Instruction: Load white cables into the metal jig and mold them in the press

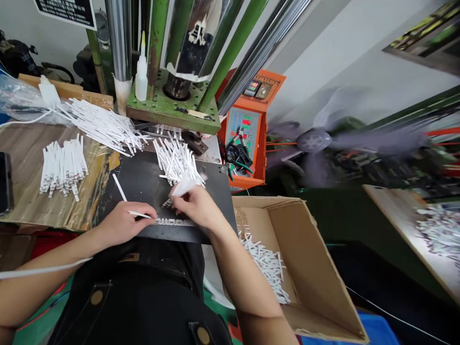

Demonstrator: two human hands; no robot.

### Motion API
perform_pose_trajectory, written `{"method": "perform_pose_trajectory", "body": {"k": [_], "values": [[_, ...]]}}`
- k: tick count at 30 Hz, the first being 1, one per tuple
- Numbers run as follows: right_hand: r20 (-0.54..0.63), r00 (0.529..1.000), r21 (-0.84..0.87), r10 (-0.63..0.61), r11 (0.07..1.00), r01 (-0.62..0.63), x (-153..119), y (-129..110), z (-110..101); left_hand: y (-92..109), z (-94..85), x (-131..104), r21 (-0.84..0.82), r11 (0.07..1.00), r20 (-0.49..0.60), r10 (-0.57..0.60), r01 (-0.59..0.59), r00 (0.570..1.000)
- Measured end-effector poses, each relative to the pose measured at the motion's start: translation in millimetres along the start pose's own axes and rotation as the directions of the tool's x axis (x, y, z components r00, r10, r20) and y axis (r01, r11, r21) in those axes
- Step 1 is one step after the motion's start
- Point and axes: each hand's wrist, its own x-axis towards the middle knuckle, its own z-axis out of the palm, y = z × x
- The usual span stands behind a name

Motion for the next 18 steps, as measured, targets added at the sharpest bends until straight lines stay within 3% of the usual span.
{"method": "perform_pose_trajectory", "body": {"k": [4,8,11,14,18], "values": [[-0.101,0.995,0.164,-0.020,0.986,0.037,-46.1,4.6,-8.5,0.8,8.3,0.1,0.196,0.980,0.058,0.034,-0.044,0.998],[-0.177,0.972,0.001,-0.153,0.988,0.156,-60.6,6.9,-7.7,14.0,7.7,1.9,0.418,0.892,0.204,0.090,-0.170,0.975],[-0.147,0.943,-0.149,-0.300,0.949,0.279,-57.0,3.1,-7.9,23.8,10.0,5.0,0.542,0.808,0.270,0.095,-0.232,0.958],[-0.095,0.910,-0.238,-0.403,0.897,0.373,-56.0,-6.1,-6.0,22.3,12.1,5.4,0.559,0.802,0.262,0.072,-0.212,0.962],[0.034,0.911,-0.343,-0.412,0.851,0.398,-62.8,-17.3,7.1,7.0,13.4,-1.0,0.402,0.901,0.192,0.091,-0.163,0.977]]}}
